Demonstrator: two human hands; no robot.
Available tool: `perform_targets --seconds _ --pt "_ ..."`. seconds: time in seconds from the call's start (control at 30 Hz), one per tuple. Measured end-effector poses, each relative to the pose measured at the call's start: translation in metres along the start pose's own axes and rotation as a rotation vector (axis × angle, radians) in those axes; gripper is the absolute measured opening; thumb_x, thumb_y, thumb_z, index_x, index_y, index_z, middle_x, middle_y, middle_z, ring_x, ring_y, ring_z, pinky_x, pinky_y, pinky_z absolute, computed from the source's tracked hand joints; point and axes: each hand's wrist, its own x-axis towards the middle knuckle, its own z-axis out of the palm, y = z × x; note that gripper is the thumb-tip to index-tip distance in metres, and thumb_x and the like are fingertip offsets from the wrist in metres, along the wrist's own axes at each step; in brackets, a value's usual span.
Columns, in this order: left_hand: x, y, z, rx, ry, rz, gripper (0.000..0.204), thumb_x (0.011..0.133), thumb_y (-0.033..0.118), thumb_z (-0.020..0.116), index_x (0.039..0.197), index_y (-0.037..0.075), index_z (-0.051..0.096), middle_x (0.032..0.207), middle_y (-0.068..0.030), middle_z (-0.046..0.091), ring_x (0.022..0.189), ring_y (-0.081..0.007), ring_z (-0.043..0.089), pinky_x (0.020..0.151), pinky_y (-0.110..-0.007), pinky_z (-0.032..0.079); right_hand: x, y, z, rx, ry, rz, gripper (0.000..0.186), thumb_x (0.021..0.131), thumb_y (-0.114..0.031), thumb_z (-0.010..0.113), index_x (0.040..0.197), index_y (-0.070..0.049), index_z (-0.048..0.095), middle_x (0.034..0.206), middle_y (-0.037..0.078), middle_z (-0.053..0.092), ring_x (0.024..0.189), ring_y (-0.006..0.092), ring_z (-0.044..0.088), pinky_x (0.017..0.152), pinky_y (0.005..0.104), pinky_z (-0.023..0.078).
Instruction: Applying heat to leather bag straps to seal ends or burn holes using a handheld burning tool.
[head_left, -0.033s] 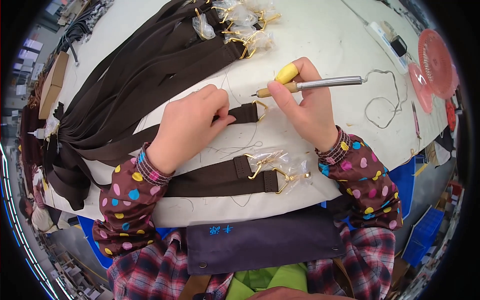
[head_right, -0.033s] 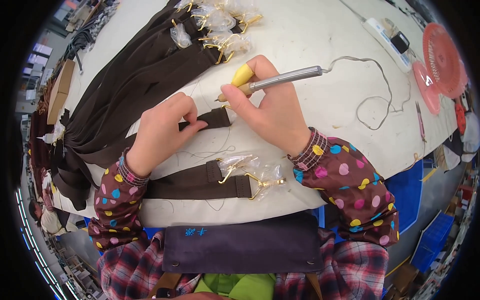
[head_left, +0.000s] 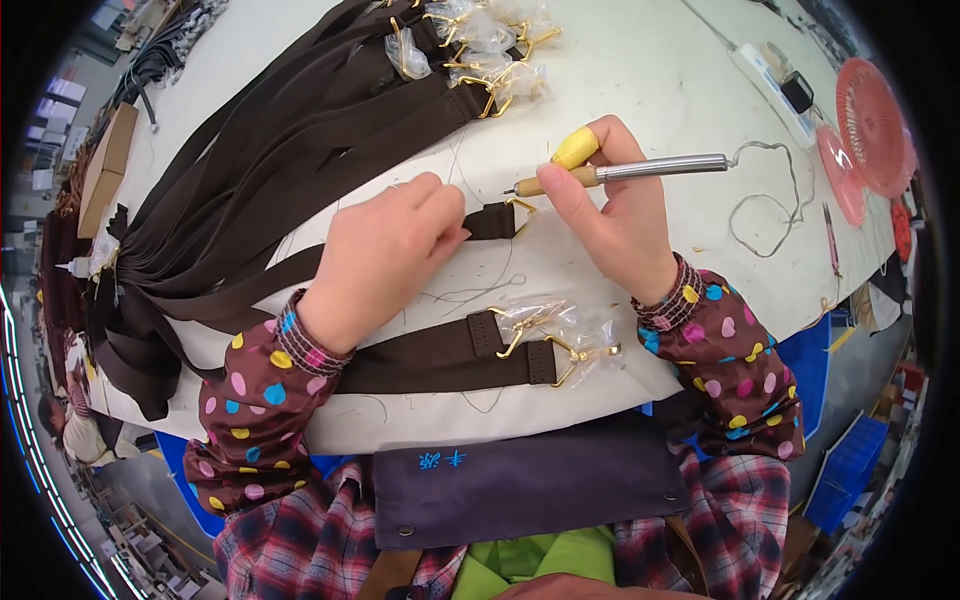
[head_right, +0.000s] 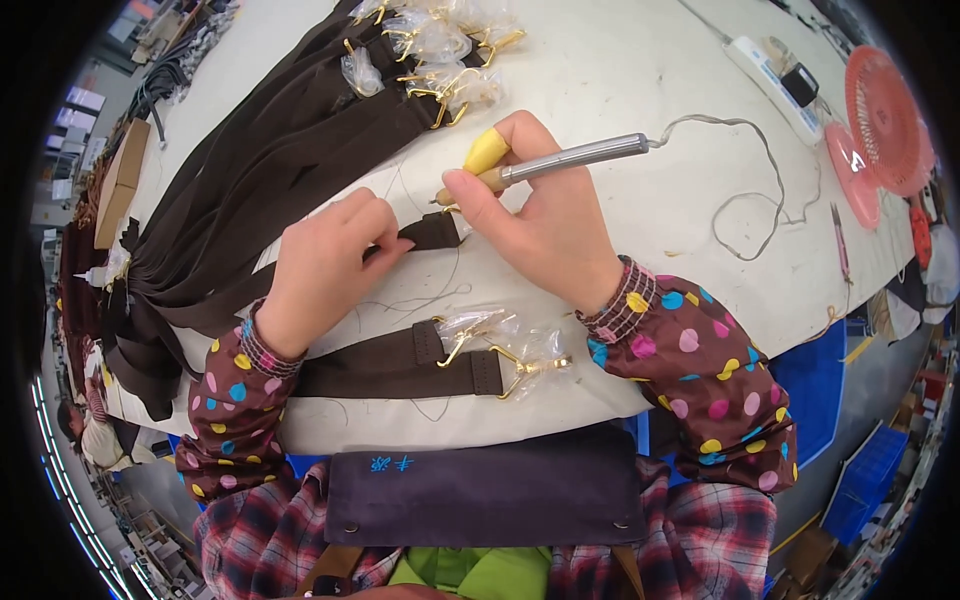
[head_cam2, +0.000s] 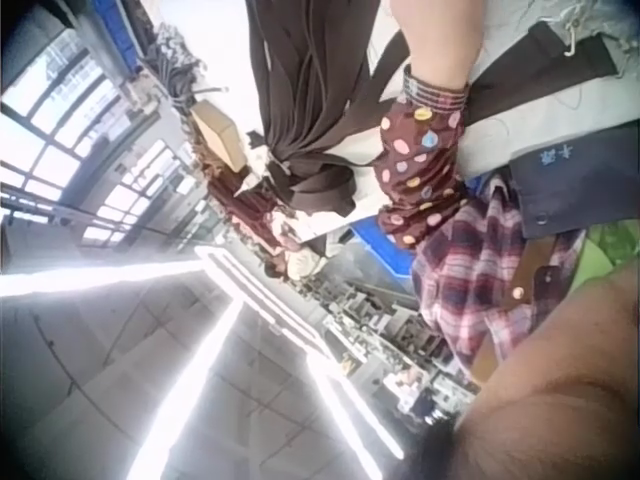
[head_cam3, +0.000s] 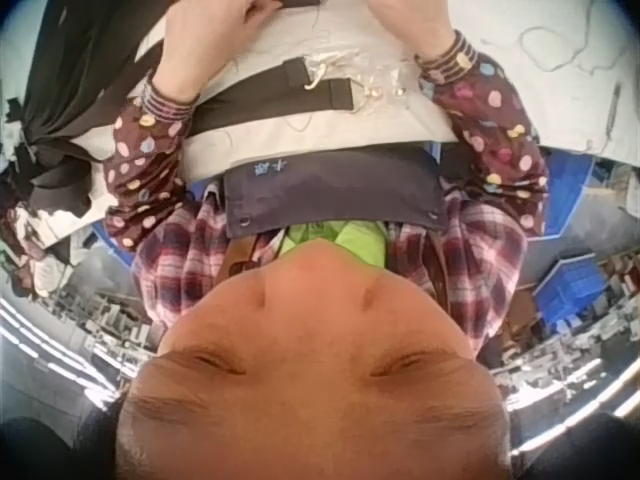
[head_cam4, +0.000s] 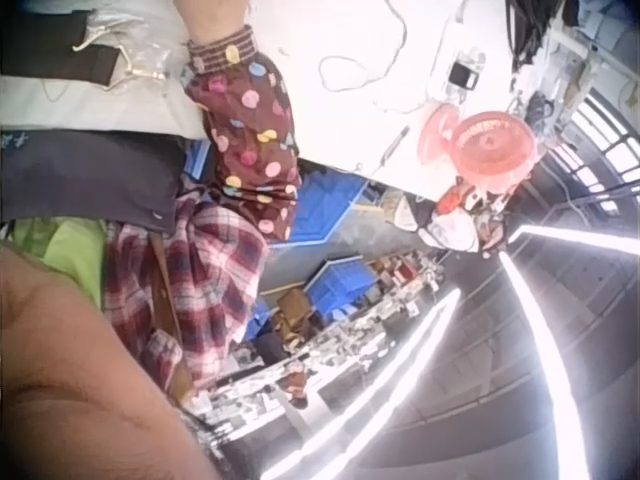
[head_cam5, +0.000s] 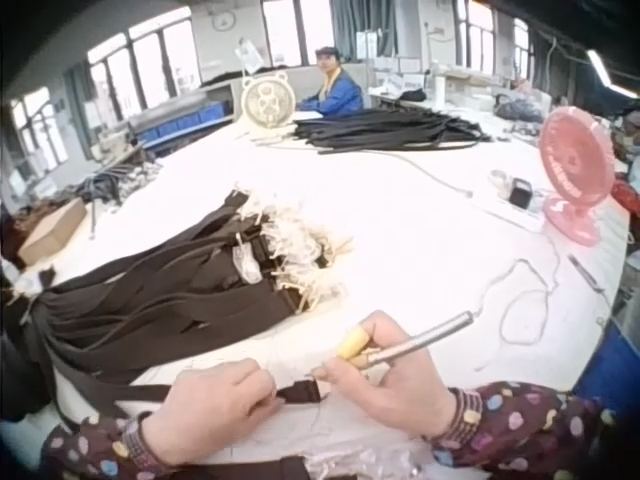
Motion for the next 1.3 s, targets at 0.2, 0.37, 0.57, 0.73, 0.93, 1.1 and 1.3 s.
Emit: perform_targets --seconds 0.2,0.37,0.57,0.73,0.93,1.1,1.3 --pt "-0.007 0.004 0.004 0.063 -0.003 0.181 0.02 0.077 0.012 0.069 0.081 0.009 0.051 0.075 -0.0038 0.055 0.063 -0.0222 0.058 0.053 -0.032 0.045 -0.005 -0.004 -0.002 0.077 -0.079 0.059 0.019 0.085 -0.008 0.066 0.088 -0.002 0.048 0.075 0.004 0.058 0.065 0.0079 0.054 0.058 0.0225 0.042" --pt "-0.01 -0.005 0.011 -0.221 -0.093 0.12 0.02 0.079 0.009 0.069 0.084 0.007 0.049 0.075 -0.005 0.056 0.06 -0.0201 0.057 0.053 -0.031 0.044 -0.012 -0.006 -0.005 0.013 -0.106 0.062 0.02 0.084 -0.009 0.066 0.088 -0.003 0.048 0.074 0.003 0.059 0.062 0.0074 0.055 0.055 0.0226 0.041" --pt "0.012 -0.004 0.0 -0.597 -0.262 -0.155 0.031 0.081 0.003 0.066 0.109 0.005 0.052 0.072 -0.0013 0.05 0.055 -0.008 0.048 0.051 -0.024 0.039 -0.015 -0.002 -0.003 -0.036 -0.139 0.004 0.02 0.083 -0.01 0.067 0.085 -0.003 0.049 0.069 0.005 0.06 0.061 0.0109 0.056 0.055 0.0248 0.041" --pt "0.014 -0.013 0.007 -0.448 -0.244 -0.019 0.023 0.08 0.003 0.066 0.1 0.003 0.053 0.073 -0.0026 0.052 0.055 -0.0099 0.049 0.051 -0.025 0.039 -0.019 0.008 0.005 0.041 -0.137 0.137 0.021 0.081 -0.011 0.068 0.084 -0.003 0.049 0.068 0.007 0.06 0.06 0.0138 0.055 0.054 0.0258 0.042" --pt "0.01 -0.015 0.008 -0.396 -0.158 0.067 0.015 0.08 0.004 0.066 0.087 0.002 0.053 0.074 -0.0053 0.053 0.055 -0.0122 0.05 0.05 -0.027 0.04 -0.019 0.01 0.007 -0.036 -0.166 0.119 0.022 0.081 -0.013 0.069 0.084 -0.003 0.049 0.068 0.007 0.059 0.06 0.0149 0.055 0.054 0.0274 0.043" --pt "0.008 -0.016 0.009 -0.434 -0.136 0.042 0.014 0.081 0.004 0.065 0.087 0.002 0.052 0.075 -0.0057 0.054 0.055 -0.012 0.052 0.05 -0.027 0.04 -0.02 0.013 0.009 -0.044 -0.169 0.122 0.024 0.08 -0.013 0.069 0.083 -0.003 0.048 0.068 0.008 0.058 0.06 0.0168 0.055 0.054 0.028 0.044" --pt "0.006 -0.015 0.009 -0.462 -0.133 0.021 0.013 0.083 0.004 0.064 0.087 0.002 0.052 0.076 -0.0046 0.054 0.054 -0.0106 0.051 0.049 -0.026 0.04 -0.02 0.012 0.01 -0.06 -0.175 0.118 0.024 0.08 -0.014 0.069 0.083 -0.002 0.048 0.068 0.009 0.058 0.06 0.0179 0.056 0.053 0.0287 0.045"
